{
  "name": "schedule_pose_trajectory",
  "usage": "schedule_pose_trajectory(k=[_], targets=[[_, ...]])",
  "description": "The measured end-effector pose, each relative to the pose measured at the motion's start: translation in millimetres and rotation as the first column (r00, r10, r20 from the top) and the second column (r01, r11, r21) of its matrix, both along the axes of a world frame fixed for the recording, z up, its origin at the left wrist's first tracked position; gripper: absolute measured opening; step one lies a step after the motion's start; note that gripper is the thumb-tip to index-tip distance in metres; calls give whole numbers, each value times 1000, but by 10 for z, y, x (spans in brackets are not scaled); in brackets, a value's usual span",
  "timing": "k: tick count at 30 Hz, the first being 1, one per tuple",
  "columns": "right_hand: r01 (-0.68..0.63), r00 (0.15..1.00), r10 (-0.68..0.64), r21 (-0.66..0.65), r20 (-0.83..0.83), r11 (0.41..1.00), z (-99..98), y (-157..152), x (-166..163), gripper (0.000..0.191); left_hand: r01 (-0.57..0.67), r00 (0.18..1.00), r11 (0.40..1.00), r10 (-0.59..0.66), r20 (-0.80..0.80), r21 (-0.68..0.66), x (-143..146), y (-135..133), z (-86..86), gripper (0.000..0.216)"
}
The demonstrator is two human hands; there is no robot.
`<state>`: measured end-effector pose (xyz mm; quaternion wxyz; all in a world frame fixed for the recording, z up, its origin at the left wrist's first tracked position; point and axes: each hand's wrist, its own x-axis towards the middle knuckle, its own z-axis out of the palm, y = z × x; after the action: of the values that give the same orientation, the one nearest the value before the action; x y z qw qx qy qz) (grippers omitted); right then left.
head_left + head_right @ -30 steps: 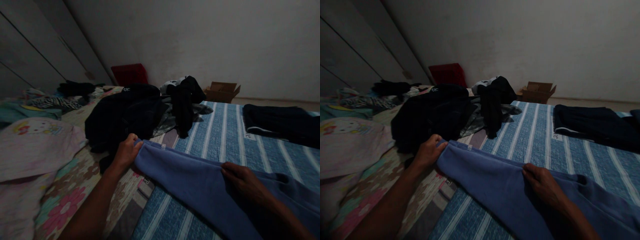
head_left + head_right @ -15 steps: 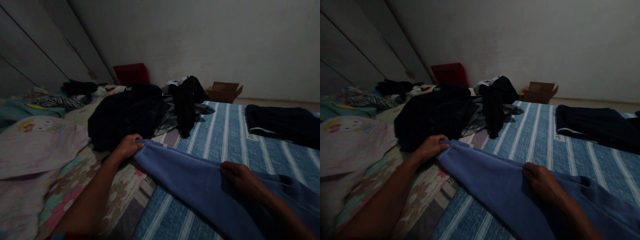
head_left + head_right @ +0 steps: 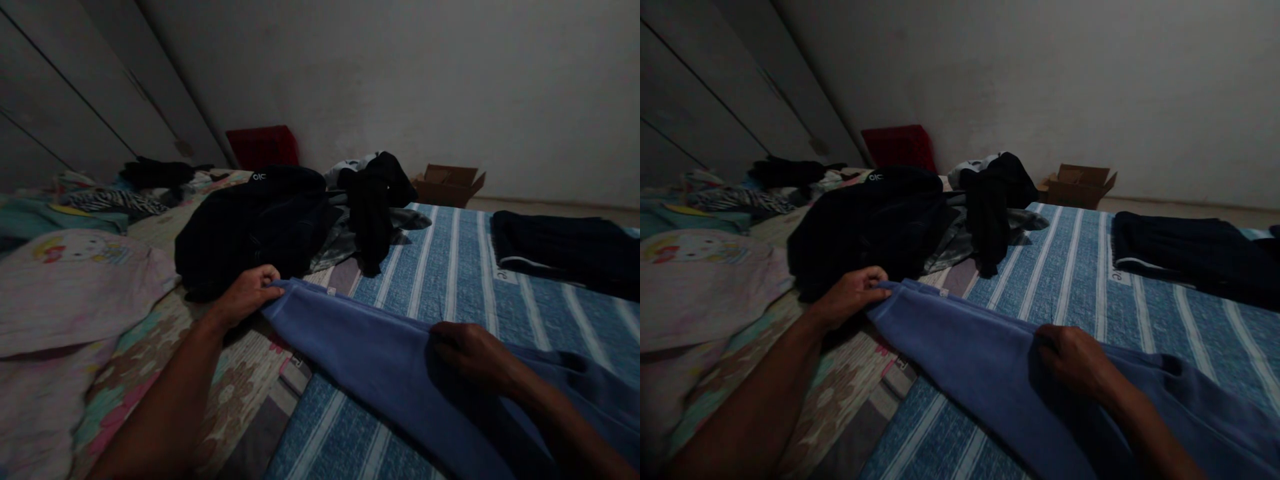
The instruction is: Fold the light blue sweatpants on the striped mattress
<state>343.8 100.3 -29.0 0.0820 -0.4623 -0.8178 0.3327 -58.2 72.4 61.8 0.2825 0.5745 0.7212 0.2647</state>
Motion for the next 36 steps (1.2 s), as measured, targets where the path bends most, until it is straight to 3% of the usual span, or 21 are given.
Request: schedule_pose_trajectory(k=[3,5,7,10,13,15,17,28,32,36], targets=[[-25,999,24,35,29,999,-7,13,-22,20,23,980,1000,-18,-198,19,90,-2,39,32],[-37,999,35,47,38,998,-12,12,-25,22,67,906,996,-37,-422,56,190,-5,36,33],[-54,998,53,26,38,998,-3,6,-23,25,170,798,980,-74,-598,105,315,-15,3,32],[-65,998,65,-5,23,998,30,-5,-22,26,425,685,897,-233,-691,119,535,-23,-94,29],[-58,998,58,-12,24,998,66,-16,-24,25,658,594,753,-509,-624,12,756,5,-205,27],[-58,998,59,-34,15,998,84,-24,-22,26,728,544,683,-630,-554,-62,880,38,-262,27],[-63,998,62,-68,-15,996,97,-32,-13,28,749,527,654,-685,-503,-105,975,74,-299,29],[-71,995,60,-138,-81,988,114,-25,9,27,793,517,605,-733,-442,-76,1079,237,-433,15],[-75,995,64,-155,-78,985,110,-7,8,27,791,565,607,-775,-282,-84,1050,282,-395,16],[-67,997,61,-168,-45,983,129,21,-1,27,729,662,653,-749,-32,-204,1026,342,-287,16]])
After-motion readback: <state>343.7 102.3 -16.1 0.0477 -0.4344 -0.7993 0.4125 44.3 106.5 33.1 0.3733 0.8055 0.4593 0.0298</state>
